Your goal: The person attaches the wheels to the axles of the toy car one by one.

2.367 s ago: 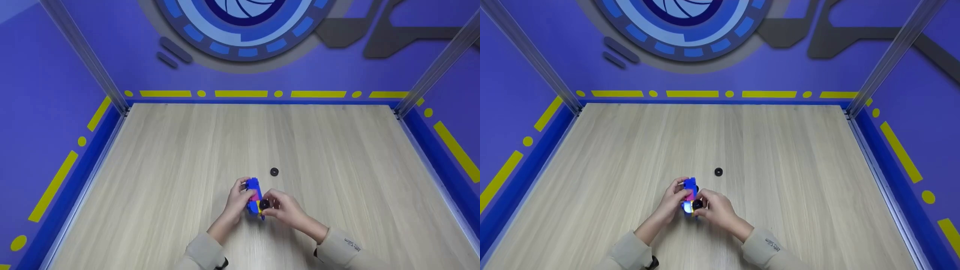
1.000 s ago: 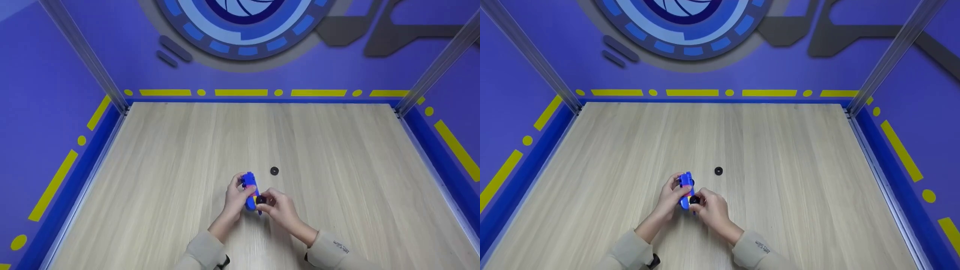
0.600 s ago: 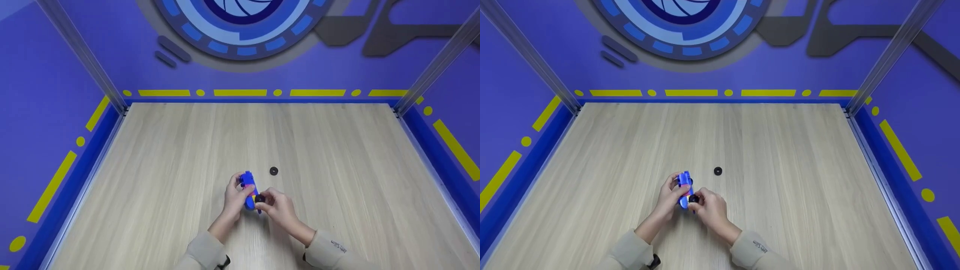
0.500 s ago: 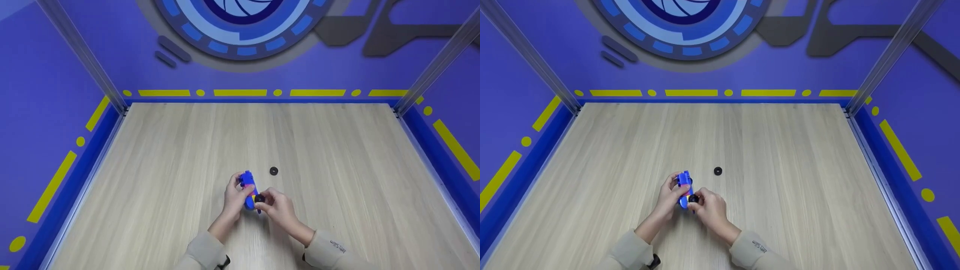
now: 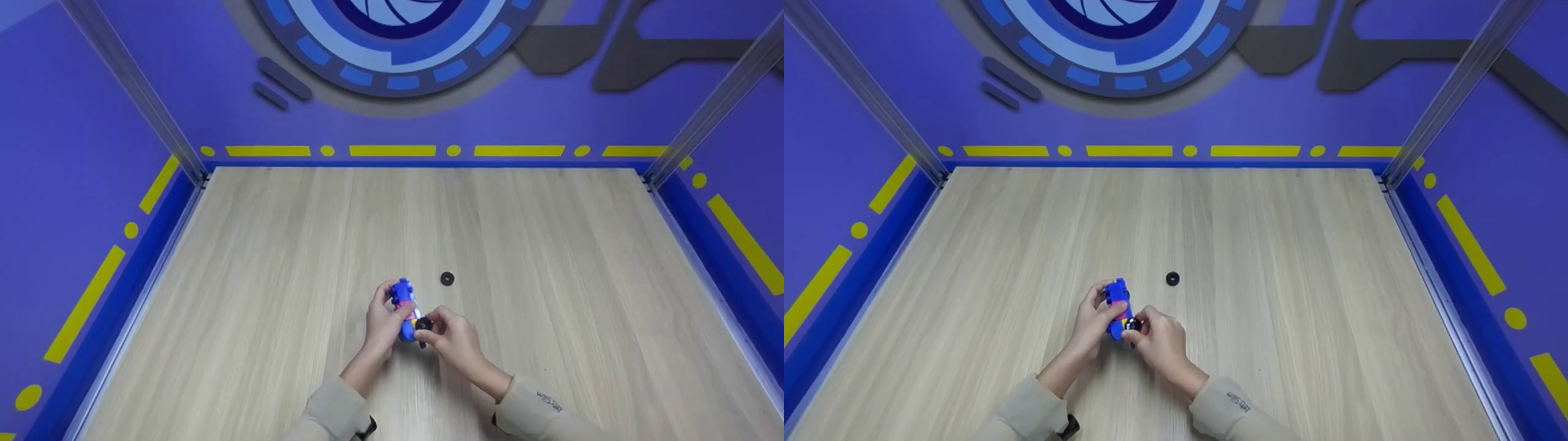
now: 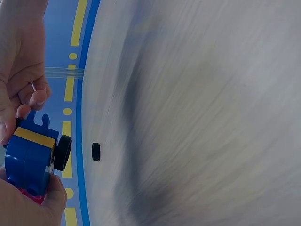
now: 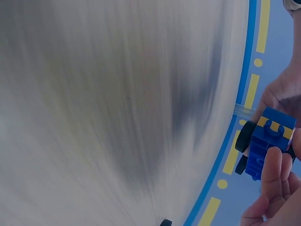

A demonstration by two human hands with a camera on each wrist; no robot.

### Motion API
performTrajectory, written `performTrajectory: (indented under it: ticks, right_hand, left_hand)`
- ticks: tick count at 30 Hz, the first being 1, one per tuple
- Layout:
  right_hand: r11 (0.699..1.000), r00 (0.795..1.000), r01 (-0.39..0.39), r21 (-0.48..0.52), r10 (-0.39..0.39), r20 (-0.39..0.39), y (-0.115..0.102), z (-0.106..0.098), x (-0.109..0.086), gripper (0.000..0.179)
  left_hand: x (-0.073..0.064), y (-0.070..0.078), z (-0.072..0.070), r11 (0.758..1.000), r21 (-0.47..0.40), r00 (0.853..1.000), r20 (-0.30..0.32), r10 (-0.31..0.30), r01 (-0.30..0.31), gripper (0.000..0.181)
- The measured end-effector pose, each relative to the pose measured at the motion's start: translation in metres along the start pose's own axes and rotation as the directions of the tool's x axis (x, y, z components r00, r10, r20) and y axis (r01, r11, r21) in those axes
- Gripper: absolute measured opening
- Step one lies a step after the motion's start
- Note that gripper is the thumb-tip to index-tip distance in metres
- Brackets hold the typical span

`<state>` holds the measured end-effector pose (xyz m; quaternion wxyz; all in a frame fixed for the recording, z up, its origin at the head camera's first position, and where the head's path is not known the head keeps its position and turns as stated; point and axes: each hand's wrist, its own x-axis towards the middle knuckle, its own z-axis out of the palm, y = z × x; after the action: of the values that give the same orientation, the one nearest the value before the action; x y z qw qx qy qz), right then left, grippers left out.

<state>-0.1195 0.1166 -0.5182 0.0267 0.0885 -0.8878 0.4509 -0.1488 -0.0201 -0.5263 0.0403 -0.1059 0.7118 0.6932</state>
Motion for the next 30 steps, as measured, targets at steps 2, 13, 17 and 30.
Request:
performTrajectory:
  ticks: [2,13,17,30]
  right_hand:
    - [1.000,1.000,-0.007,-0.004,0.007,0.004,-0.0002,0.0000,0.0002,0.027]
    - [0.998,0.998,-0.062,0.010,0.062,0.024,0.0014,0.0031,0.0019,0.025]
    - [0.997,0.998,-0.063,0.040,0.062,0.024,0.0042,0.0047,0.0001,0.025]
    - [0.999,0.999,0.040,0.015,-0.041,0.030,0.0080,0.0019,-0.0047,0.027]
  left_hand:
    - [-0.0007,0.0000,0.0000,1.000,0.000,1.000,-0.001,-0.004,0.004,0.048]
    - [-0.0018,-0.0015,0.0011,1.000,-0.007,1.000,-0.013,-0.023,0.023,0.051]
    - [-0.0020,-0.0010,0.0015,1.000,-0.001,1.000,-0.002,-0.010,0.010,0.048]
    - [-0.0013,0.0005,-0.0011,0.999,0.019,0.997,0.066,-0.035,0.033,0.052]
